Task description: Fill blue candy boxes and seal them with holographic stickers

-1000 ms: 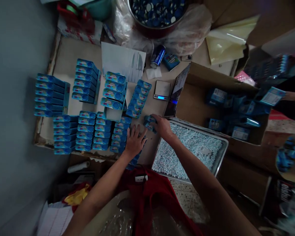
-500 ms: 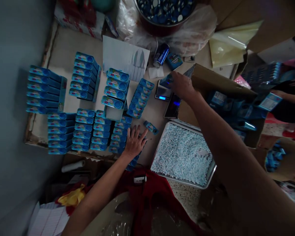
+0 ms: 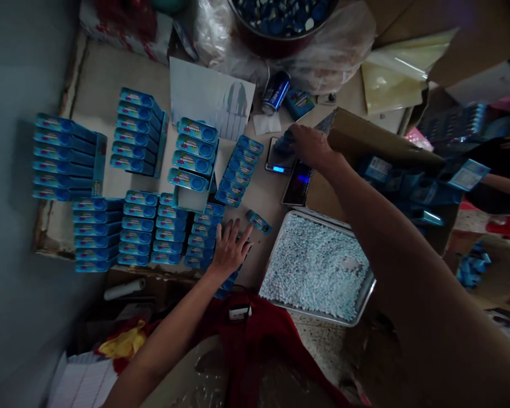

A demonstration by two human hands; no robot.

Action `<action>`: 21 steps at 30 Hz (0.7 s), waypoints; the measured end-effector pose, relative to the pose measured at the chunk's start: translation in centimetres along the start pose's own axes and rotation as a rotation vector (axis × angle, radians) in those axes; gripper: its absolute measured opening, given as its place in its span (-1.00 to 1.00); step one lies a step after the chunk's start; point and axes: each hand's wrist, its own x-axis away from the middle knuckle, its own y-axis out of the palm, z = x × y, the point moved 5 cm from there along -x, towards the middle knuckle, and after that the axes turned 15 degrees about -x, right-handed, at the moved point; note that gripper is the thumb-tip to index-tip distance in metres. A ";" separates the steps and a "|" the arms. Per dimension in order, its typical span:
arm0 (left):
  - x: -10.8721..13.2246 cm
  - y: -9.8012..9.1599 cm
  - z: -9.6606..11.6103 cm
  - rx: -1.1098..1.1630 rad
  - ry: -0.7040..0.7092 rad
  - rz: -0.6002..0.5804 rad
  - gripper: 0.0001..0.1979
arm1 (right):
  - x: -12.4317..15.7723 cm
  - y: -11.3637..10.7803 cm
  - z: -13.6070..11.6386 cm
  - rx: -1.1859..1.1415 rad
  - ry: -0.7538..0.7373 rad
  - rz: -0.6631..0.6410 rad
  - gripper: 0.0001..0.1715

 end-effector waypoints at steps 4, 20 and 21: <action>-0.1 0.0 0.0 0.001 -0.002 -0.007 -0.39 | -0.8 1.6 0.8 0.007 0.014 -0.017 -0.54; -0.3 0.3 -0.1 0.042 -0.023 -0.012 -0.42 | 22.2 11.6 -0.5 -0.332 -0.101 -0.040 -0.60; -0.3 0.3 -0.1 0.036 -0.023 -0.012 -0.42 | 23.4 14.2 0.8 -0.311 -0.047 -0.066 -0.63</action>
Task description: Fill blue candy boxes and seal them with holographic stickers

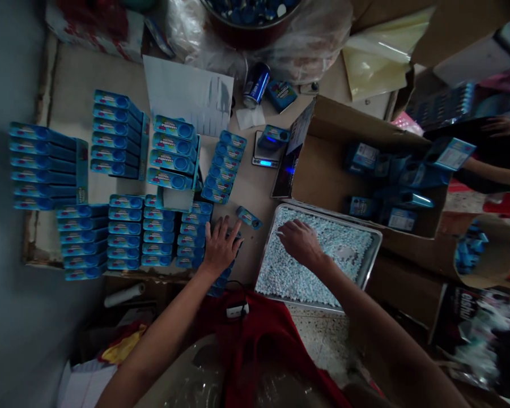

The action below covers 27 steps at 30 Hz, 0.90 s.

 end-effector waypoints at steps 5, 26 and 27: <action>-0.1 -0.1 0.0 -0.047 -0.004 -0.005 -0.43 | 2.4 6.5 8.6 0.104 0.197 0.183 -0.07; -2.0 -4.2 0.6 -0.062 -0.068 0.149 -0.44 | 8.5 9.1 13.3 -1.600 0.777 0.615 -0.44; -3.7 -5.3 0.7 -0.045 -0.044 0.175 -0.49 | 8.8 9.2 13.0 -1.670 0.780 0.621 -0.46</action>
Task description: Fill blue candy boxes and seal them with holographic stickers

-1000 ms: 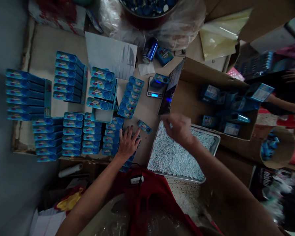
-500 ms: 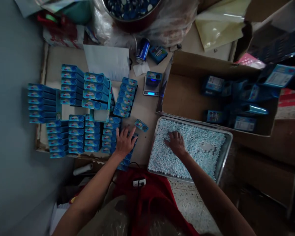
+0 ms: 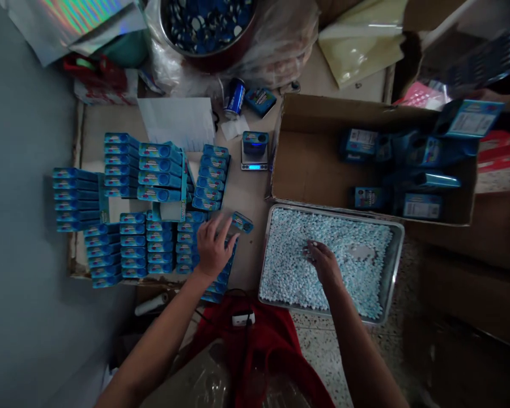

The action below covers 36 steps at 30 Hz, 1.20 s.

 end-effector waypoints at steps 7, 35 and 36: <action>-23.5 1.4 0.5 0.191 0.051 0.028 -0.36 | 3.2 0.9 -0.3 -0.317 -0.012 -0.144 -0.69; -5.7 -5.0 17.0 0.406 0.429 -0.063 -0.71 | 10.6 10.1 -12.8 -0.524 -0.738 -0.121 -0.35; -5.6 -4.8 17.2 0.403 0.425 -0.067 -0.71 | 10.5 10.0 -12.4 -0.545 -0.769 -0.132 -0.35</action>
